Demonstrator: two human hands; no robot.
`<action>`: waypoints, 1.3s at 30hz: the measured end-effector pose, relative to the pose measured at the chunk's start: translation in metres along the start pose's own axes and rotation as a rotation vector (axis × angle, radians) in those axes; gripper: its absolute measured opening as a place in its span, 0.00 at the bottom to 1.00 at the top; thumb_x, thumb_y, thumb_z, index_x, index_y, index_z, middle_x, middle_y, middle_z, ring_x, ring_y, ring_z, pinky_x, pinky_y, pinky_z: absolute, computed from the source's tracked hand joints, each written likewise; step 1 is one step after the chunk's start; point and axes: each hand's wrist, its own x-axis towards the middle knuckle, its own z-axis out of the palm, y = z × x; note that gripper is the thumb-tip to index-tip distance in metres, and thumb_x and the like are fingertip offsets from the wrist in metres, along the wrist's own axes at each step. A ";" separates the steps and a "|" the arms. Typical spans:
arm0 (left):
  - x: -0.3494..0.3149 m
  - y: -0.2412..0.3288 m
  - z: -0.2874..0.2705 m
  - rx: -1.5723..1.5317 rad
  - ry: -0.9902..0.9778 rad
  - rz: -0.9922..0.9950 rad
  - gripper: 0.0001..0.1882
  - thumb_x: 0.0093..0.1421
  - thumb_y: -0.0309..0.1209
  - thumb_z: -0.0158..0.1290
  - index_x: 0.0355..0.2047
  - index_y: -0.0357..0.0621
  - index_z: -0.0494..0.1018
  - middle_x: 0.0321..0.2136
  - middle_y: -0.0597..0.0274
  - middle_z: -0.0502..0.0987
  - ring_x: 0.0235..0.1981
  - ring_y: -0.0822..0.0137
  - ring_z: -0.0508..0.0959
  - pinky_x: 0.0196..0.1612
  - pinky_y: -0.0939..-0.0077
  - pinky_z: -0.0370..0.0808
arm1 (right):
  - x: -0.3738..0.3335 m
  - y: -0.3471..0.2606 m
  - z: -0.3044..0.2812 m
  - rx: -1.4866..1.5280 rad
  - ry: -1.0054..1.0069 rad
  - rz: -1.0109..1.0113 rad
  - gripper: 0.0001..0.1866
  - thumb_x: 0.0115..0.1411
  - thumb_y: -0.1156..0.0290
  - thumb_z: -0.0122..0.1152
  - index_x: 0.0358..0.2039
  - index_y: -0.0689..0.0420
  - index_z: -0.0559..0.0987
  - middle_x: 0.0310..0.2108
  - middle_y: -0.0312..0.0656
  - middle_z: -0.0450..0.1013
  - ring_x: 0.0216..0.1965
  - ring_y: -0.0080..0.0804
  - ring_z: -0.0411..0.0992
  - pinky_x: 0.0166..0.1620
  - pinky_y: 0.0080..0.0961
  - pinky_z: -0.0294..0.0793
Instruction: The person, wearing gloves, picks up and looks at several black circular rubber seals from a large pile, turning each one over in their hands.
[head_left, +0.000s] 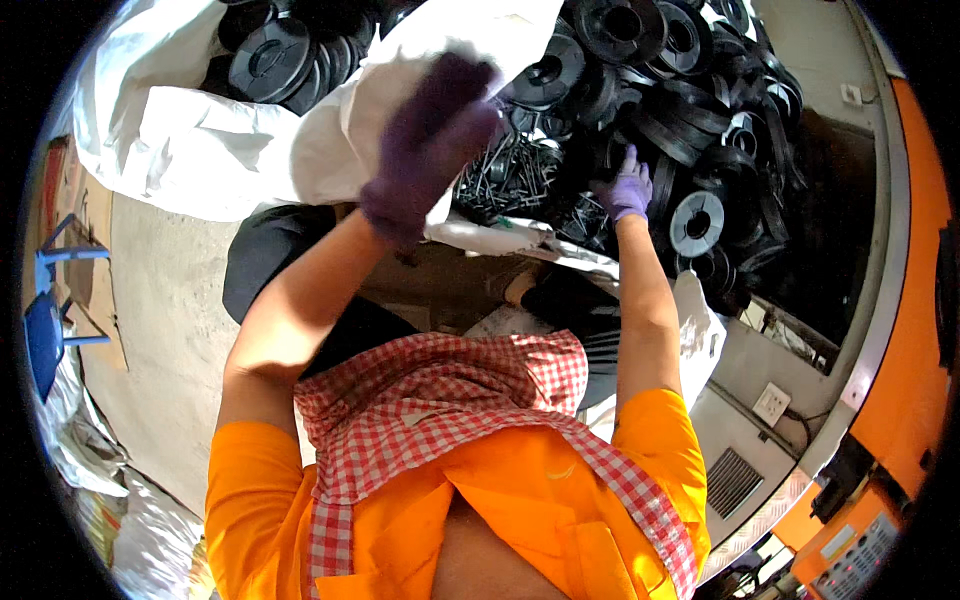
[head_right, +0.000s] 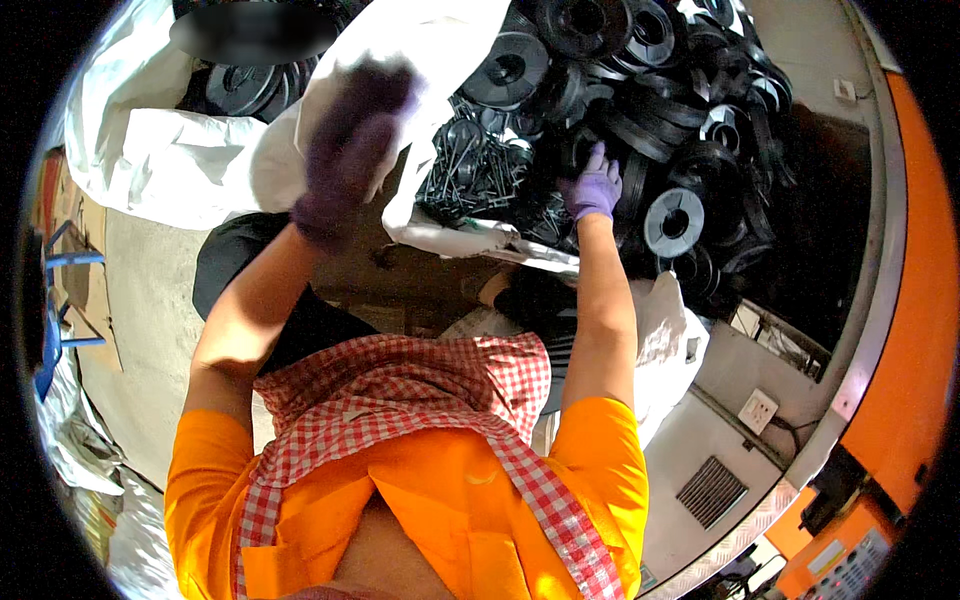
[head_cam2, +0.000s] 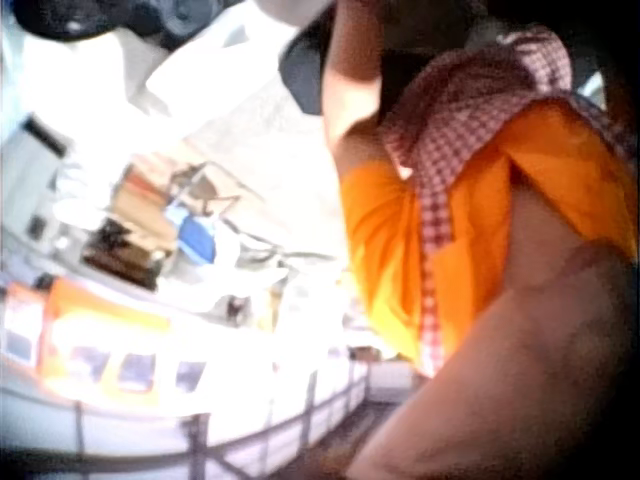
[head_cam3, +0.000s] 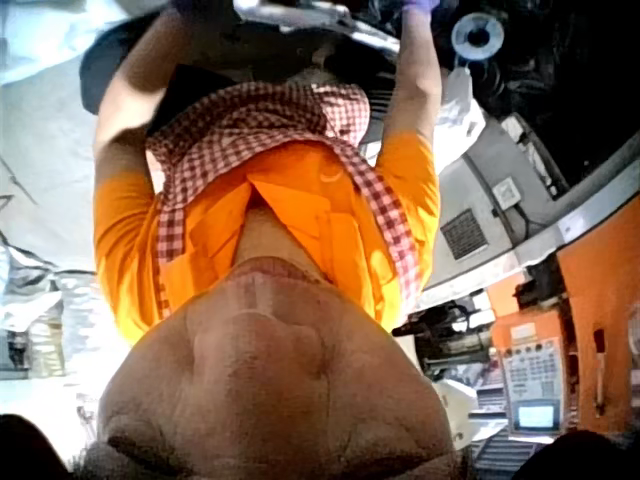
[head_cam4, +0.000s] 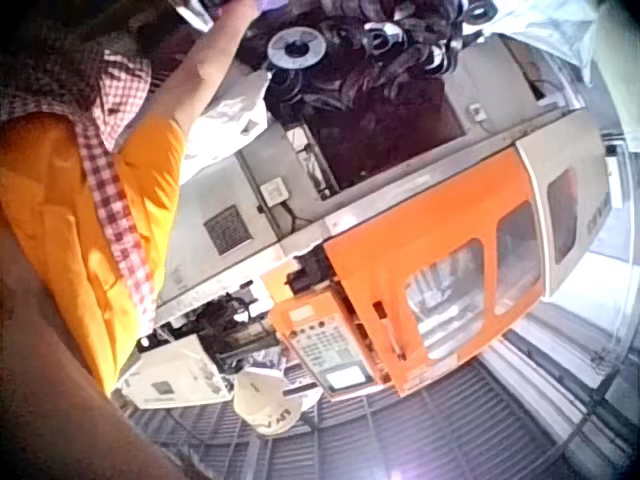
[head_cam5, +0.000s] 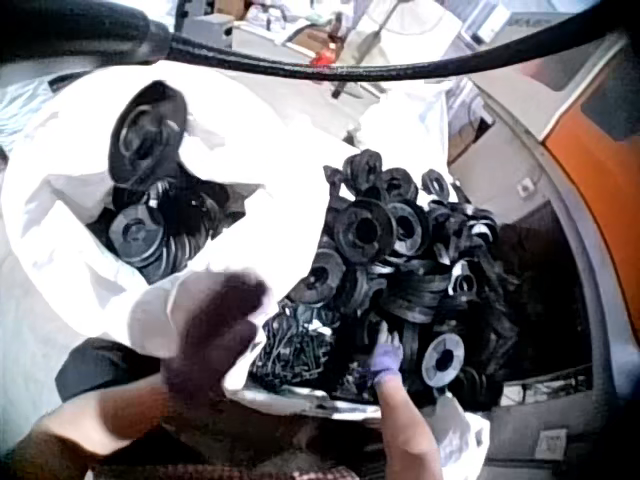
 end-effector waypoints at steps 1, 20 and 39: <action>-0.006 0.008 0.004 -0.010 -0.094 -0.307 0.25 0.58 0.31 0.55 0.55 0.38 0.65 0.41 0.60 0.76 0.42 0.69 0.75 0.47 0.76 0.72 | 0.000 -0.006 -0.004 -0.055 -0.203 0.023 0.48 0.40 0.50 0.70 0.59 0.54 0.59 0.49 0.46 0.71 0.54 0.44 0.65 0.59 0.40 0.56; -0.063 -0.051 0.001 0.530 -0.227 -1.024 0.39 0.41 0.44 0.63 0.51 0.38 0.62 0.43 0.44 0.74 0.46 0.49 0.74 0.50 0.61 0.69 | 0.043 -0.133 0.195 0.650 -0.331 0.043 0.28 0.50 0.69 0.61 0.53 0.51 0.67 0.35 0.49 0.75 0.36 0.46 0.73 0.43 0.33 0.72; -0.053 -0.048 -0.024 0.415 -0.158 -0.888 0.24 0.43 0.34 0.63 0.40 0.40 0.71 0.32 0.59 0.77 0.34 0.64 0.76 0.41 0.69 0.73 | -0.096 -0.051 -0.060 1.087 -0.416 -0.355 0.20 0.49 0.71 0.67 0.44 0.57 0.74 0.35 0.39 0.75 0.36 0.31 0.73 0.39 0.28 0.72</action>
